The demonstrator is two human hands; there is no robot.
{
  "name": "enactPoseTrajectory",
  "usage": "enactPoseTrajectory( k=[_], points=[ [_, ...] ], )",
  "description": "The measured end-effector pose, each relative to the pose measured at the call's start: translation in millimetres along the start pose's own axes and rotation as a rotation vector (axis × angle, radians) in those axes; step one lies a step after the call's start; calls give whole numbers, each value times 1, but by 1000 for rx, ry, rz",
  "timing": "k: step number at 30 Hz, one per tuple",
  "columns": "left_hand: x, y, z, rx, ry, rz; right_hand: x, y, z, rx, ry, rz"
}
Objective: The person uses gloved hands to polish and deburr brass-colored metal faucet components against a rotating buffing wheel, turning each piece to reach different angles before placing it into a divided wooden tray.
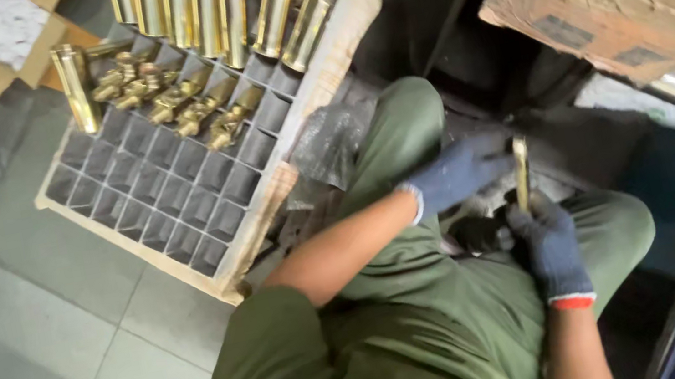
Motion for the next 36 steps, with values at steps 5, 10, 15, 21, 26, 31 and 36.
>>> enactPoseTrajectory(
  k=[5,10,15,21,26,31,36],
  points=[
    [38,72,30,-233,95,26,-10,2,-3,31,-153,47],
    [62,163,119,158,514,-127,-19,-2,-3,-50,-127,-26],
    [94,277,228,-182,1217,-217,-30,6,1,-73,-83,-88],
    [102,333,175,-437,536,-699,-20,-1,-1,-89,-110,-20],
    [36,283,100,-226,-102,-395,2,-29,2,-93,-71,43],
    [-16,160,57,-388,-249,241,9,-37,7,-112,12,-40],
    [-21,22,13,-244,-414,551,-11,-22,3,-151,64,-125]
  ],
)
Point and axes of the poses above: each hand's wrist, its own x-axis away from the middle knuckle, its own z-axis out of the back of the hand, y = z × x, the point moved 2 cm from there along -x, towards the middle knuckle, and after that the axes turned 11 degrees about x, right-handed, at the moved point
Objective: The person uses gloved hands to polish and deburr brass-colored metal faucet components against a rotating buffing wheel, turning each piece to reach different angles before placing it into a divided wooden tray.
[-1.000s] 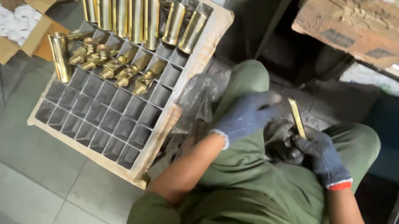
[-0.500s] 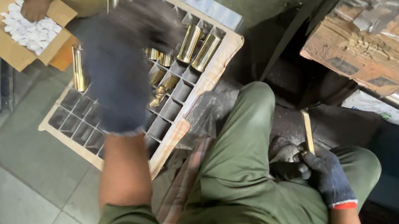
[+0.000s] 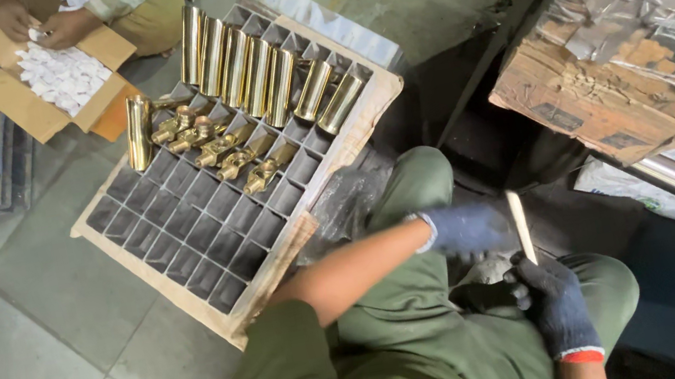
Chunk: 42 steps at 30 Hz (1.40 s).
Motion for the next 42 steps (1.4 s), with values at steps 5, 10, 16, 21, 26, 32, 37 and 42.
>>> enactPoseTrajectory(
  k=[5,10,16,21,26,32,37,42],
  points=[
    [-31,-80,-40,-175,42,-70,-13,18,2,158,41,-82],
    [-25,-91,-45,-476,181,-54,-17,19,-3,235,27,-93],
    [-12,-70,-44,-587,122,37,-16,16,-8,186,34,-116],
    [-3,-59,-47,-591,109,8,-14,14,-7,167,31,-120],
    [-4,-59,-44,-589,108,21,-21,15,-8,199,28,-114],
    [-10,-67,-48,-597,115,-8,-23,20,-5,172,31,-126],
    [-13,-68,-48,-609,114,0,-26,19,-5,166,43,-123],
    [-11,-68,-49,-625,88,21,-28,26,-3,178,43,-119]
  ],
)
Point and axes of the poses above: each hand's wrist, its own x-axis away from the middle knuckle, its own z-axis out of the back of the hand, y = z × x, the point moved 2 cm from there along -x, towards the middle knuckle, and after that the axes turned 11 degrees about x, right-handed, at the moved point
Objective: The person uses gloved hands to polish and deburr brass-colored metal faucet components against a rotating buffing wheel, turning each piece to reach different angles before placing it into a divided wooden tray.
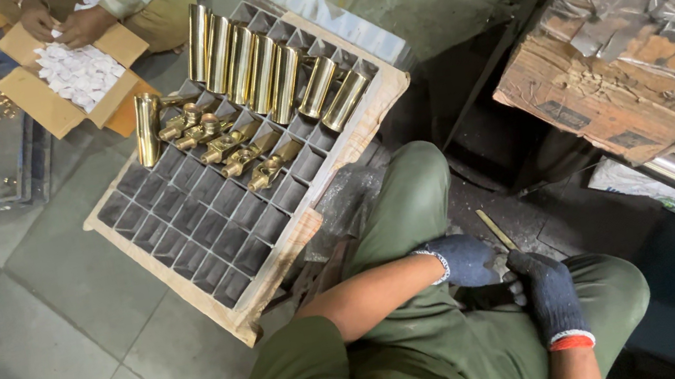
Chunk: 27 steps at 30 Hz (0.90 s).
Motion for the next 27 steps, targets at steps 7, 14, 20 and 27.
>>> enactPoseTrajectory(
  k=[7,14,20,27],
  points=[
    [-3,1,6,32,-42,35,-3,0,2,-18,26,-8],
    [-9,-6,-1,44,-15,-14,-6,0,1,-40,0,-8],
    [-17,-11,-9,61,48,-12,-6,4,3,37,25,137],
    [-10,-19,-10,119,142,-36,12,-9,6,411,131,535]
  ],
)
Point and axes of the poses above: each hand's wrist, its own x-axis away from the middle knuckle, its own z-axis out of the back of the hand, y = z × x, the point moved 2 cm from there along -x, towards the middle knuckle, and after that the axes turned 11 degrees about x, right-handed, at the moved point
